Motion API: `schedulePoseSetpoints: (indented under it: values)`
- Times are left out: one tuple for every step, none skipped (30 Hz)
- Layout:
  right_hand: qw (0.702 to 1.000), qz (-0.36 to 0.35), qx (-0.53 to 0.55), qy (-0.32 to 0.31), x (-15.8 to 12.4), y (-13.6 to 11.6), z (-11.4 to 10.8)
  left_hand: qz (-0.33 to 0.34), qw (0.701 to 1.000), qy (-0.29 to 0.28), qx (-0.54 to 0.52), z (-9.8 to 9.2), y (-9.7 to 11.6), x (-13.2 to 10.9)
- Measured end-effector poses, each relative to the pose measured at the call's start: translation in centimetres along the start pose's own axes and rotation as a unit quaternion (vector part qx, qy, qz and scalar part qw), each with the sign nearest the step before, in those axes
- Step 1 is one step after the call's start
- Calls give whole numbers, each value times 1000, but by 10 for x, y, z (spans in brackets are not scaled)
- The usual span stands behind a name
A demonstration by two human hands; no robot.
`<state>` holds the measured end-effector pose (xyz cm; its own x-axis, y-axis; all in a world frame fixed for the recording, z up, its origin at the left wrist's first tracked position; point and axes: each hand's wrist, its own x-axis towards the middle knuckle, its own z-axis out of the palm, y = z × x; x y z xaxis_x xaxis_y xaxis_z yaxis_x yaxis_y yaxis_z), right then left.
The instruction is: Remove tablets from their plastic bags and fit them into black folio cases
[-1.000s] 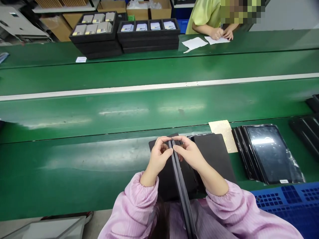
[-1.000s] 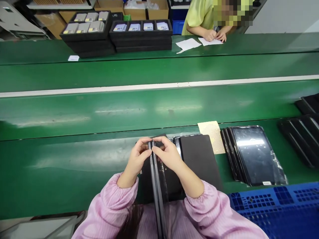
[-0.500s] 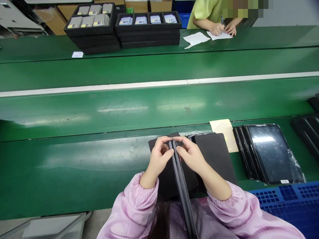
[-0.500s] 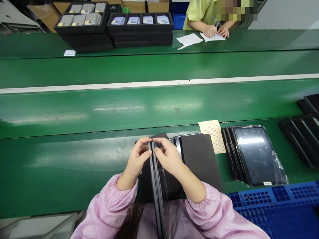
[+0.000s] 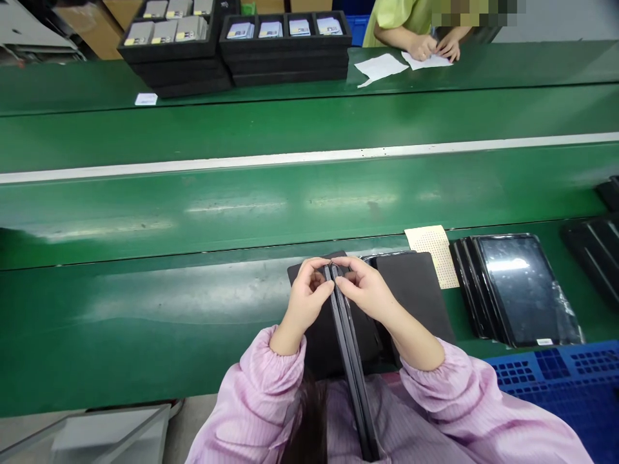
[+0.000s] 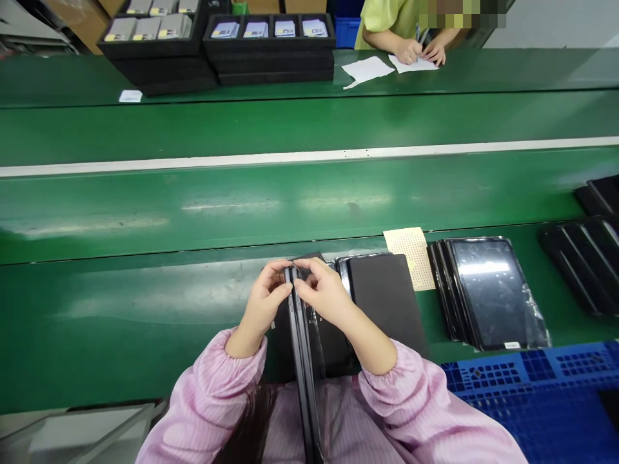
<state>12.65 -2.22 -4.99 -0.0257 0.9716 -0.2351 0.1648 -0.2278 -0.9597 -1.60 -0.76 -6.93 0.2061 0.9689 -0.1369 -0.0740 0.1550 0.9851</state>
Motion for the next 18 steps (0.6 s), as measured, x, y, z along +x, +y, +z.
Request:
schedulePoseSetpoints:
  values:
    - [1000, 13, 15, -1, 0, -1, 1, 0, 1000, -2, 0, 0, 0, 0]
    - [999, 23, 29, -3, 0, -1, 2, -1, 1000, -3, -1, 0, 0, 0]
    - [999, 31, 40, -5, 1, -1, 2, -3, 1000, -4, -2, 0, 0, 0]
    - [998, 34, 47, -5, 1, -2, 3, -4, 1000, -5, -1, -1, 0, 0]
    - [998, 35, 50, -5, 1, -2, 3, -5, 1000, -5, 1, -1, 0, -1]
    - [998, 35, 52, -4, 1, -2, 3, -6, 1000, -5, 3, -1, 0, -1]
    - [998, 37, 54, -4, 1, -2, 3, -6, 1000, -6, 4, -1, 1, 0]
    - [998, 40, 57, -5, 1, -2, 3, -5, 1000, -7, 5, -1, 1, 0]
    - [997, 42, 62, -6, 2, -3, 3, -3, 1000, -8, 5, -1, 1, 0]
    - [997, 42, 65, -5, 2, -3, 2, -1, 1000, -9, 6, -1, 2, 0]
    - [997, 39, 67, -4, 2, -3, 2, 3, 1000, -10, 8, 0, 2, 1]
    - [997, 35, 67, -1, 2, -3, 2, 5, 1000, -10, 11, 0, 2, 1]
    - [997, 33, 67, 0, 2, -3, 2, 7, 1000, -11, 13, 0, 2, 1]
    - [997, 34, 69, 0, 2, -2, 2, 6, 1000, -13, 13, 0, 2, 2]
    - [997, 39, 73, -3, 3, -2, 2, 4, 1000, -15, 12, 0, 3, 2]
    - [996, 45, 78, -6, 3, -2, 2, 1, 1000, -17, 11, 0, 3, 2]
    - [995, 50, 81, -7, 4, -1, 2, 0, 1000, -19, 12, 1, 4, 2]
    - [995, 50, 81, -4, 4, 0, 1, 0, 1000, -19, 16, 1, 5, 2]
